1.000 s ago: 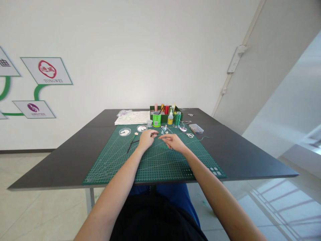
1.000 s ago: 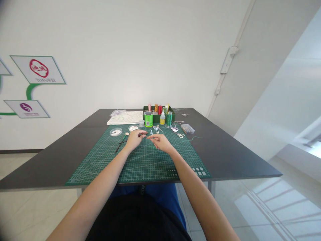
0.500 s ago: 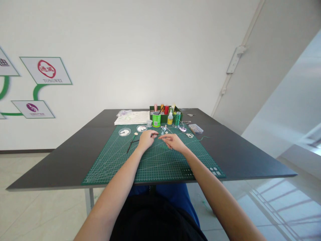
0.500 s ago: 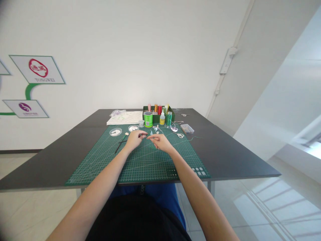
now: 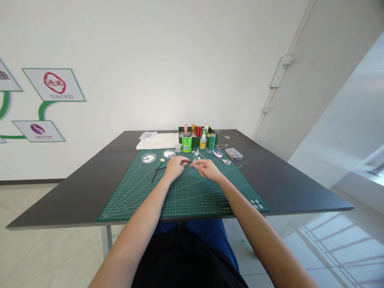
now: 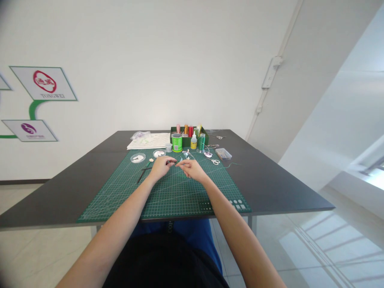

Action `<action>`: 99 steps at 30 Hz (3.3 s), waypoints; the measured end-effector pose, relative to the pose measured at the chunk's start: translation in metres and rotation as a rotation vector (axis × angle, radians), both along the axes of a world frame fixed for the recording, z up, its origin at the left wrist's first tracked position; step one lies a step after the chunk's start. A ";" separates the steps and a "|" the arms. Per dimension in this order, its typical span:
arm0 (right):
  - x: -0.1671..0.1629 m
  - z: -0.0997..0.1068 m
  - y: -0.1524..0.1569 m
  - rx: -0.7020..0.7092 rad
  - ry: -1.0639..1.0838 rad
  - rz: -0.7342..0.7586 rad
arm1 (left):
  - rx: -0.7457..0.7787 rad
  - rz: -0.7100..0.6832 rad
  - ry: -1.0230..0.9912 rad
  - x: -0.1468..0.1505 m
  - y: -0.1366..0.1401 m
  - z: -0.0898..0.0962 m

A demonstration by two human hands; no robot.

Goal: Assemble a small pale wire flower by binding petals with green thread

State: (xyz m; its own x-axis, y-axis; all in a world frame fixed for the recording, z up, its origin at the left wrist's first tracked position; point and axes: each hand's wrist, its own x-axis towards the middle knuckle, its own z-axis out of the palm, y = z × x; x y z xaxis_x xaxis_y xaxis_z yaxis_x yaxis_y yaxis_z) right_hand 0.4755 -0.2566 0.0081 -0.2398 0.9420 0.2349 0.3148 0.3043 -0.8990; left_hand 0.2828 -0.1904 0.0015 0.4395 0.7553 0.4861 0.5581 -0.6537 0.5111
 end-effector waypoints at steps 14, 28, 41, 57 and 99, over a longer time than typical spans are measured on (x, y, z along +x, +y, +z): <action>0.001 -0.001 0.000 0.004 0.071 0.041 | 0.023 -0.011 0.079 -0.001 -0.003 0.004; 0.004 -0.001 0.001 0.013 0.152 0.083 | 0.041 -0.001 0.181 -0.001 -0.009 0.009; 0.006 -0.005 0.004 0.022 0.173 0.079 | 0.035 0.013 0.188 -0.001 -0.011 0.010; 0.008 -0.003 0.005 0.045 0.231 0.043 | 0.013 -0.043 0.208 -0.002 -0.013 0.014; 0.014 -0.003 0.010 0.007 0.363 -0.070 | -0.015 -0.237 0.150 -0.002 -0.013 0.015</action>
State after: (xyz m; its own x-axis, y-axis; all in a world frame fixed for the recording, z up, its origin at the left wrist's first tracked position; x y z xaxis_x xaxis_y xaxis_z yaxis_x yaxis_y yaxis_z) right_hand 0.4893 -0.2462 0.0052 -0.0746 0.9512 0.2994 -0.0041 0.2999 -0.9540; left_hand 0.2807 -0.2037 0.0165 0.6709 0.6293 0.3922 0.4604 -0.7681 0.4450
